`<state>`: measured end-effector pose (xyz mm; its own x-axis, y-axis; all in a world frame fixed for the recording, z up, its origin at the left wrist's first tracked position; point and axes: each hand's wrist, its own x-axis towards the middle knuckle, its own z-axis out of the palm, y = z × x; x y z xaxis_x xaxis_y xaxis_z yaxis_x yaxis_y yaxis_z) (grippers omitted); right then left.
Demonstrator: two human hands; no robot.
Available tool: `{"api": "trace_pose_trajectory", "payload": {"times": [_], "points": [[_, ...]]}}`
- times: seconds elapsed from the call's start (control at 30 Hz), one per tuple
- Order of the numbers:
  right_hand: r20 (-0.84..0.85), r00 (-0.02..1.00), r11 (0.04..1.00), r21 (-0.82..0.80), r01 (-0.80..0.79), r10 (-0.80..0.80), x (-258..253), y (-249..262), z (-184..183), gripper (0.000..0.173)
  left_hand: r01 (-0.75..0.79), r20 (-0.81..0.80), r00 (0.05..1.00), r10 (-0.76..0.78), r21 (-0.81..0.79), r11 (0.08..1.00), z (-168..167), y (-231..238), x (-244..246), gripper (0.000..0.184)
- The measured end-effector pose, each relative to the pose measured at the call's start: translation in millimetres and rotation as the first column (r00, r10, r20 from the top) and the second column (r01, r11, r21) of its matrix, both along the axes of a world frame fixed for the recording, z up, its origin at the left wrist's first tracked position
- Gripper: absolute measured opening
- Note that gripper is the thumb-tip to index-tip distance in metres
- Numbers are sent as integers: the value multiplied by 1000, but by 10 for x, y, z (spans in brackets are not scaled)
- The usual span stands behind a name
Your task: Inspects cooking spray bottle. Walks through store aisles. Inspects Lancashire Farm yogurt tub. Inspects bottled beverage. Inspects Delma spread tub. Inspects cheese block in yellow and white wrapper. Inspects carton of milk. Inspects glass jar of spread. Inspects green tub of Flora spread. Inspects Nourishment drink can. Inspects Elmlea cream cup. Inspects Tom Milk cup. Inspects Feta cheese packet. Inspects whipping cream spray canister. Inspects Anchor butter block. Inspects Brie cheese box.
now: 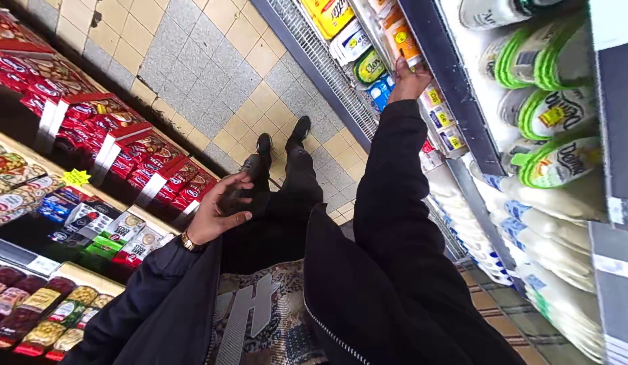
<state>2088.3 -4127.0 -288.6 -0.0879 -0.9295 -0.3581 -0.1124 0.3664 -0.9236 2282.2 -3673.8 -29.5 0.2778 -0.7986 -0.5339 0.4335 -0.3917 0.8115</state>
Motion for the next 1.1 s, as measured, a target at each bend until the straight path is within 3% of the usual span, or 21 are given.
{"api": "trace_pose_trajectory", "payload": {"times": [0.2, 0.37, 0.47, 0.63, 0.8, 0.93, 1.1], "points": [[-212, 977, 1000, 14, -2, 5, 115, -266, -90, 79, -58, -7, 998, 58, 5, 998, -5, -130, -53, 74], [-520, 841, 989, 100, -113, 148, 115, -287, -98, 80, -58, 6, 998, 58, 13, 998, 54, -172, -90, 72], [-584, 783, 976, 152, -154, 214, 118, -301, -39, 78, -45, 20, 999, 45, -6, 999, 112, -201, -103, 72], [-529, 808, 966, 157, -207, 260, 22, -198, 160, 73, -5, 43, 999, 7, -62, 998, 250, -280, -110, 70], [-358, 843, 916, 163, -367, 401, -263, 425, 627, 78, 25, 108, 994, -12, -117, 993, 464, -367, -94, 64], [-224, 847, 876, 141, -460, 481, -395, 1305, 1411, 64, 46, 164, 986, -16, -179, 983, 638, -409, 9, 58], [22, 897, 894, -97, -438, 442, -484, 2392, 2443, 61, 81, 192, 981, -13, -352, 932, 840, -375, 162, 50]]}}
